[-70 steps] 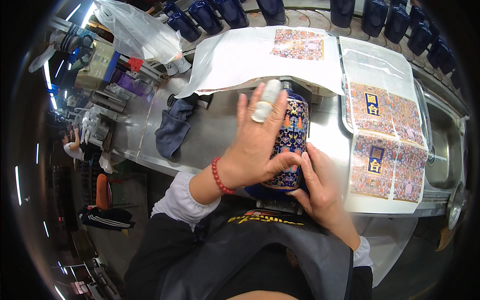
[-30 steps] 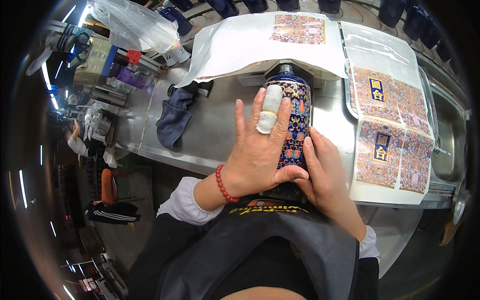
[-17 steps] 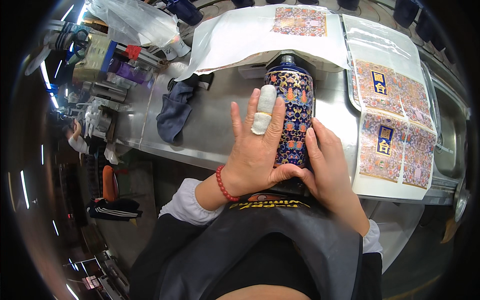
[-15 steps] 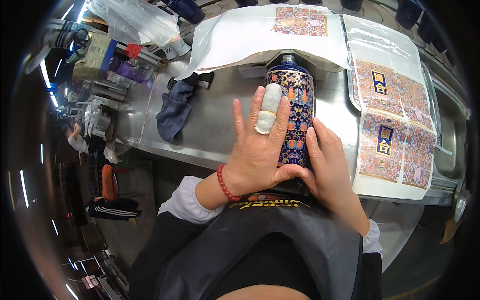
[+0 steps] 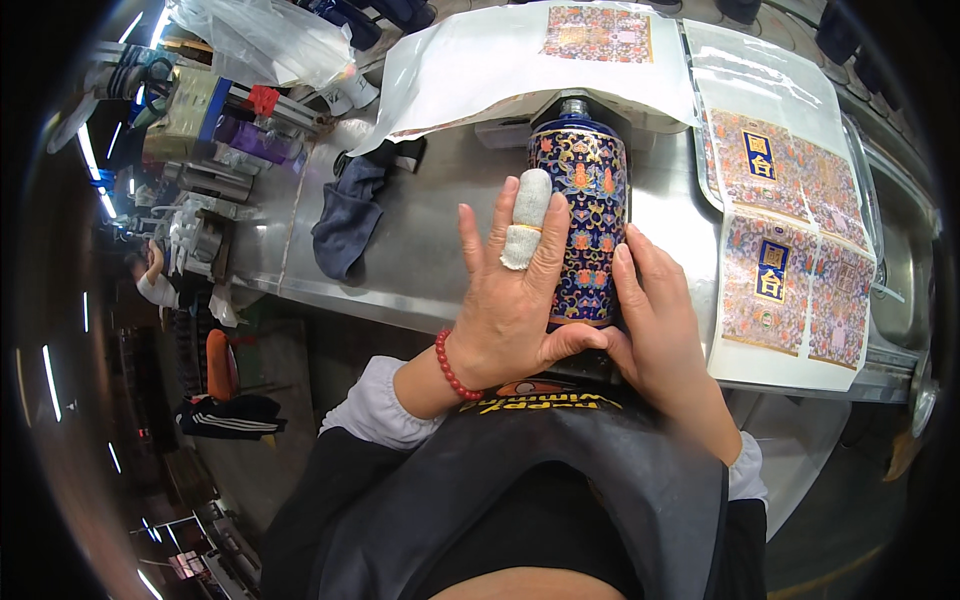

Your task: The person applies decorative stickers to a blue cylindrical container using a green squeegee tool. They smooth the sticker onto the surface, rotate the container to access different sides, and press the edges to ensure adhesion.

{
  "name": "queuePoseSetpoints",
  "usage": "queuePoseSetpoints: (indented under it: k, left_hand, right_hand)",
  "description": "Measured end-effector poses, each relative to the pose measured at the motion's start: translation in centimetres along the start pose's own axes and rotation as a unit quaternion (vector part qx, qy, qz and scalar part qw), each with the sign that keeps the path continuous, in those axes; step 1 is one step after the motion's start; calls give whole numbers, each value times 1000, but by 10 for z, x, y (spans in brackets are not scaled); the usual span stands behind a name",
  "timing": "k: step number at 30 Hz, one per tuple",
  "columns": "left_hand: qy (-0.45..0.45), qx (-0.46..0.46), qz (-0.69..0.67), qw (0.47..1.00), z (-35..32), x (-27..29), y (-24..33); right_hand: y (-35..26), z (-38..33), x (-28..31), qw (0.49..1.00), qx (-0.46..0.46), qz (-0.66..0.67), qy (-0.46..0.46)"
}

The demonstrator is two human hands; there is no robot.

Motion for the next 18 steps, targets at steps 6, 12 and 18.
queuePoseSetpoints:
  k: [6,12,18]
  left_hand:
    - [-23,-27,66,997,2,-3,9]
    - [-1,-29,36,999,-6,-1,10]
    - [8,-44,51,998,-19,-2,9]
  right_hand:
    - [0,0,-1,1000,0,1,5]
    - [0,-1,-1,1000,3,2,4]
    - [0,-1,-2,1000,-3,11,7]
Point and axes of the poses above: each hand's wrist, its own z-axis towards the middle knuckle, its own x-axis out of the back of the hand, y = z × x, the point moved 3 cm from there along z, towards the middle knuckle, and after that the axes turned 6 degrees about y, right-handed, at the moved point
